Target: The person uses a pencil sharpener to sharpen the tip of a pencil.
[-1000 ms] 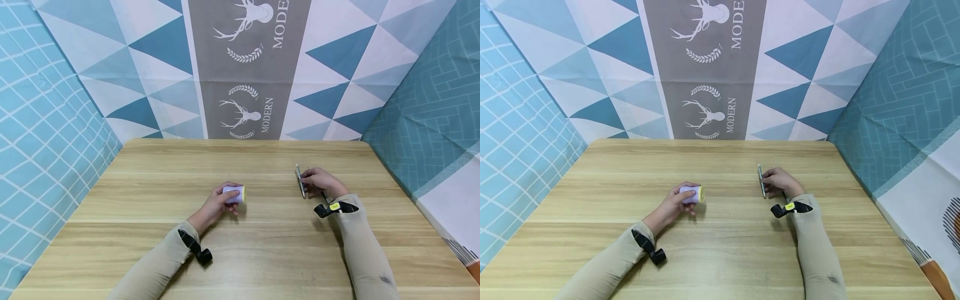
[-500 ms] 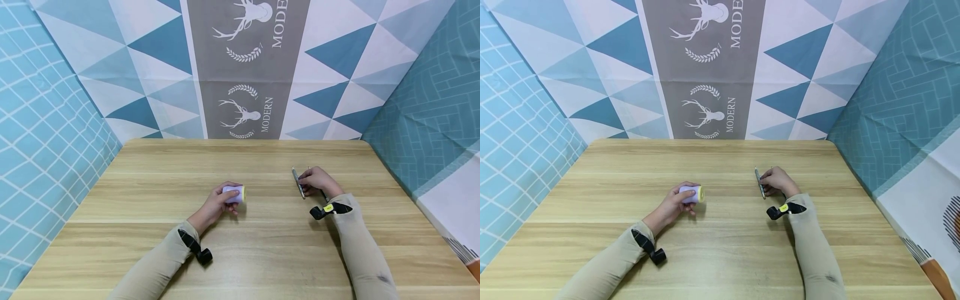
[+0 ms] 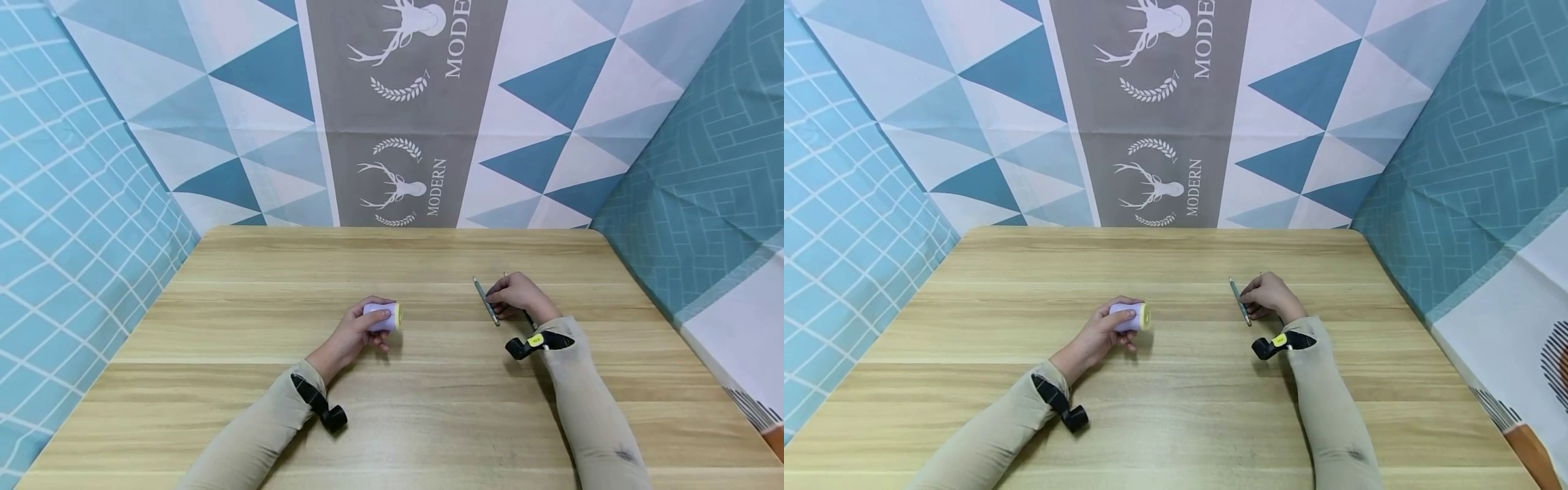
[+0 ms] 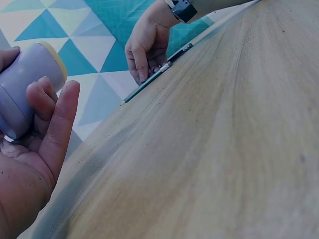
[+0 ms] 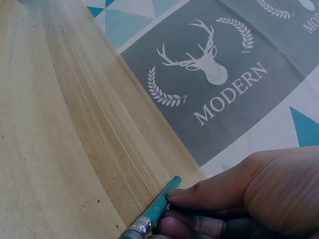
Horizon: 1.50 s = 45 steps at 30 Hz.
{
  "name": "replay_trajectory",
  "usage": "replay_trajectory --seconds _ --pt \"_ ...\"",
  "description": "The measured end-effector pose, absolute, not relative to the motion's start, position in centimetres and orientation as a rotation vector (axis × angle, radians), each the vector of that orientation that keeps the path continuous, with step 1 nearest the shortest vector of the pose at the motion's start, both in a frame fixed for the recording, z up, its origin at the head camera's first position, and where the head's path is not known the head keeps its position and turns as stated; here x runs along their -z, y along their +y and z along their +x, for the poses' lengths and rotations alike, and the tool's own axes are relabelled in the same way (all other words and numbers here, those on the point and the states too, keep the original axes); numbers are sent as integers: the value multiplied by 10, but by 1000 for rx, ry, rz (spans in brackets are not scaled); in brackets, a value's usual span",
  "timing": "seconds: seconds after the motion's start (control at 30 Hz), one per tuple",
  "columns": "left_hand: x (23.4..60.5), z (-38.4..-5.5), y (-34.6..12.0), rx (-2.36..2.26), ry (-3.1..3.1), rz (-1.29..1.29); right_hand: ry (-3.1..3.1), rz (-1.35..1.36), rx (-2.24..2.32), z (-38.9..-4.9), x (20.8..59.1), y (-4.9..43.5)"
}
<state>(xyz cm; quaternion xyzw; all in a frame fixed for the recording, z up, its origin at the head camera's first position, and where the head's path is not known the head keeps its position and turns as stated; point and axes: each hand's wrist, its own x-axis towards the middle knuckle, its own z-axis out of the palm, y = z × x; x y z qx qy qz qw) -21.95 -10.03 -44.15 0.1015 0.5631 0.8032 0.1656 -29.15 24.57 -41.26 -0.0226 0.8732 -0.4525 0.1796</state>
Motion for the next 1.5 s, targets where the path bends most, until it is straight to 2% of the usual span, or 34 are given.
replay_trajectory --seconds 0.7,1.17,1.5 --pt "436 -224 -110 -2215 1566 308 2397 -55 1344 -295 415 253" --pt "418 -239 -132 -2257 1507 255 2396 -84 1321 -294 413 254" --pt "406 -244 -151 -2291 1366 338 2364 -174 1353 -288 400 258"
